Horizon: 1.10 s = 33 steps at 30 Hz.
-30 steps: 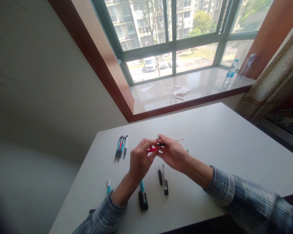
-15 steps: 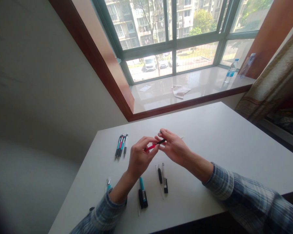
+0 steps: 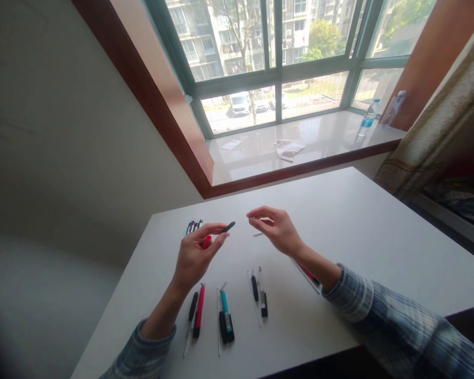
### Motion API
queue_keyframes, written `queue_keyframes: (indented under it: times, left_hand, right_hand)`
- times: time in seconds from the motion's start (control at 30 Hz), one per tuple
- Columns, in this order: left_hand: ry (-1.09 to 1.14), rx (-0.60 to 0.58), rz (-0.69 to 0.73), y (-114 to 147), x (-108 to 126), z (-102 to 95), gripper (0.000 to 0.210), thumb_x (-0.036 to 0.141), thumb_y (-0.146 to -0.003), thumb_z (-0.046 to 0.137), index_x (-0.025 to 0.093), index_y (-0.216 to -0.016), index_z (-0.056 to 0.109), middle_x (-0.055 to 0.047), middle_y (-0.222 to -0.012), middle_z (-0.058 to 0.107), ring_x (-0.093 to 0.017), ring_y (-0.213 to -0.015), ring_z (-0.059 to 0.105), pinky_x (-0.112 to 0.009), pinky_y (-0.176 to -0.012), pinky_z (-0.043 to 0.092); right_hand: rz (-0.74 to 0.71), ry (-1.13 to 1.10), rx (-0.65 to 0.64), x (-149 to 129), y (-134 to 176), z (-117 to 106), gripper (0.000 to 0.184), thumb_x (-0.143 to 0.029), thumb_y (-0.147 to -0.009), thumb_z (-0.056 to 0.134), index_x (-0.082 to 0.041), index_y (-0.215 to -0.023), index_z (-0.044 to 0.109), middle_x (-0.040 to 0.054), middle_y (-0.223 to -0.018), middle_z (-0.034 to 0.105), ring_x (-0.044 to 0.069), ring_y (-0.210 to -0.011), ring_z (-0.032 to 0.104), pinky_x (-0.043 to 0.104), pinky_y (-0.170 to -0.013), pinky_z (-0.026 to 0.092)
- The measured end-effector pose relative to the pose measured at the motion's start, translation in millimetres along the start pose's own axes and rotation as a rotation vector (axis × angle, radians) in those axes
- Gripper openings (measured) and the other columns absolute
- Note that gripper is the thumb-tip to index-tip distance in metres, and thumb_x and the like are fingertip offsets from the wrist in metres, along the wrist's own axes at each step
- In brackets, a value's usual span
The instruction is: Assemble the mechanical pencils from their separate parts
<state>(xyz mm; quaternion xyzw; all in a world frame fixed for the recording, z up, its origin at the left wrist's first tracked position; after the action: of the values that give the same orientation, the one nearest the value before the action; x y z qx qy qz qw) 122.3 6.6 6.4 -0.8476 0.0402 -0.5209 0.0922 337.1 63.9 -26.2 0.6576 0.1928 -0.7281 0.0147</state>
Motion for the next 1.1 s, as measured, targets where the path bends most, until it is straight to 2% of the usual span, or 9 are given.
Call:
queue_keyframes:
  times: [0.1,0.2,0.4,0.53,0.77,1.0,1.1]
  left_hand:
    - [-0.011,-0.013,0.016,3,-4,0.9,0.024,0.038,-0.09,0.072,0.022,-0.106,0.079,-0.004,-0.102,0.078,-0.007,-0.055,0.048,-0.02,-0.049,0.04]
    - [-0.01,-0.026,0.033,5,-3,2.3,0.023,0.036,-0.09,0.071,0.021,-0.105,0.079,-0.004,-0.099,0.077,-0.006,-0.051,0.04,-0.02,-0.045,0.034]
    - [0.016,-0.029,0.028,8,1,3.2,0.024,0.034,-0.088,0.071,0.019,-0.104,0.08,-0.004,-0.092,0.077,-0.006,-0.05,0.041,-0.02,-0.044,0.035]
    - [0.017,-0.048,0.049,8,2,4.0,0.024,0.035,-0.089,0.071,0.019,-0.105,0.079,-0.004,-0.094,0.077,-0.007,-0.051,0.044,-0.02,-0.045,0.039]
    - [-0.044,-0.05,0.103,10,3,4.6,0.023,0.034,-0.091,0.069,0.02,-0.106,0.079,-0.004,-0.097,0.078,-0.008,-0.053,0.045,-0.021,-0.048,0.04]
    - [-0.097,-0.053,0.126,11,2,6.4,0.022,0.034,-0.092,0.068,0.022,-0.106,0.079,-0.003,-0.097,0.079,-0.008,-0.054,0.046,-0.022,-0.051,0.041]
    - [-0.104,-0.053,0.123,11,2,6.4,0.021,0.035,-0.093,0.068,0.022,-0.106,0.079,-0.002,-0.095,0.079,-0.008,-0.053,0.045,-0.022,-0.051,0.041]
  right_hand:
    - [-0.051,0.02,-0.026,0,3,4,0.021,-0.039,-0.085,0.082,-0.023,-0.098,0.078,0.005,-0.098,0.078,0.022,-0.095,0.074,0.039,-0.089,0.061]
    - [-0.09,0.045,-0.055,0,6,8,0.021,-0.037,-0.085,0.082,-0.022,-0.098,0.077,0.0046,-0.095,0.078,0.023,-0.093,0.075,0.039,-0.09,0.062]
    - [-0.133,0.151,-0.099,-2,10,12,0.02,-0.039,-0.087,0.079,-0.022,-0.098,0.078,0.0052,-0.095,0.079,0.024,-0.092,0.076,0.041,-0.089,0.063]
    - [-0.131,0.19,-0.078,-4,11,12,0.018,-0.04,-0.09,0.077,-0.024,-0.098,0.078,0.0049,-0.095,0.079,0.024,-0.09,0.075,0.041,-0.085,0.064]
    - [-0.147,0.259,-0.111,-8,11,12,0.021,-0.044,-0.092,0.074,-0.025,-0.1,0.079,0.005,-0.092,0.079,0.023,-0.085,0.075,0.04,-0.079,0.063]
    - [-0.145,0.393,-0.152,-8,11,11,0.03,-0.047,-0.099,0.063,-0.023,-0.087,0.076,0.0026,-0.078,0.077,0.02,-0.072,0.071,0.034,-0.071,0.058]
    - [-0.143,0.401,-0.17,-11,11,12,0.028,-0.047,-0.1,0.062,-0.024,-0.095,0.077,0.0039,-0.084,0.077,0.02,-0.075,0.07,0.033,-0.07,0.057]
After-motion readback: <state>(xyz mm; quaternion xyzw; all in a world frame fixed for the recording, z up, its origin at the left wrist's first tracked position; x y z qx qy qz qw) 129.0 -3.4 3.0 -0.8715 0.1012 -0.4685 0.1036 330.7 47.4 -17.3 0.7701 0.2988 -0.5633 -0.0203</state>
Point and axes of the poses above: each hand's wrist, its own y-axis away from the middle knuckle, its own z-axis out of the palm, x = y × z, the point moved 3 cm from there along -y, towards the middle knuckle
